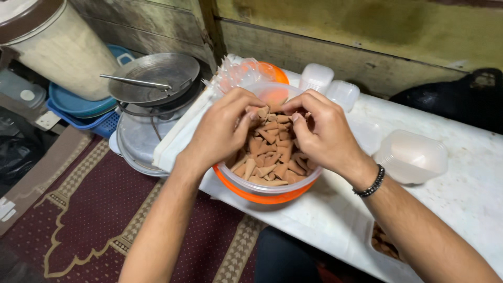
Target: The person picks small brown clay cones from a large orange-rimmed container and places them one by one into a small clear plastic container on the table. The process is repeated continuously throughout the clip.
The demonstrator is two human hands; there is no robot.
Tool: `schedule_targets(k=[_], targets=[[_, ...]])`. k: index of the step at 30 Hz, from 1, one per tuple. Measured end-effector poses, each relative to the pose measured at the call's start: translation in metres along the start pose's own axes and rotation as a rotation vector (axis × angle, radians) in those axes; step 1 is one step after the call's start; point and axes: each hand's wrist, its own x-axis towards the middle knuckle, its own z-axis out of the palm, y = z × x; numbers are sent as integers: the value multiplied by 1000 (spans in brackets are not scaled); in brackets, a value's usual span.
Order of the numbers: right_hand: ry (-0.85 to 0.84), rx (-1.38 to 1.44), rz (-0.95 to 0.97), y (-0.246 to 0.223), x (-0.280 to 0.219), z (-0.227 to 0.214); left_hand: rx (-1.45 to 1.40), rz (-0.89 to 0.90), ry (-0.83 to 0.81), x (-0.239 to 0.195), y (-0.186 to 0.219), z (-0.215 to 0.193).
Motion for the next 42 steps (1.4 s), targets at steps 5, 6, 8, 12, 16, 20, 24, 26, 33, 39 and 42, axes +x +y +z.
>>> schedule_targets(k=[5, 6, 8, 12, 16, 20, 24, 26, 33, 39, 42], targets=[[-74, -79, 51, 4, -2, 13, 83, -77, -100, 0, -2, 3], [-79, -93, 68, 3, -2, 12, 112, -94, -120, 0, -5, 5], [-92, -101, 90, 2, -5, 12, 145, -123, -125, -3, -9, 8], [-147, -118, 146, 7, -6, 13, 246, -190, -190, -6, -25, 16], [-173, -142, 151, 9, -6, 13, 415, -142, -311, -3, -20, 18], [-195, -146, 138, 9, -6, 14, 589, -168, -652, 9, 6, 8], [-194, -141, 140, 10, -8, 14, 605, -187, -703, 13, 11, 6], [-196, -140, 148, 7, -7, 13, 573, -183, -680, 11, 8, 5], [-192, -137, 165, 6, -8, 14, 459, -136, -500, 4, 4, 5], [-189, -132, 181, 4, -8, 13, 446, -133, -500, 3, -2, 6], [-203, -123, 191, 5, -7, 13, 467, -150, -541, 4, 0, 6]])
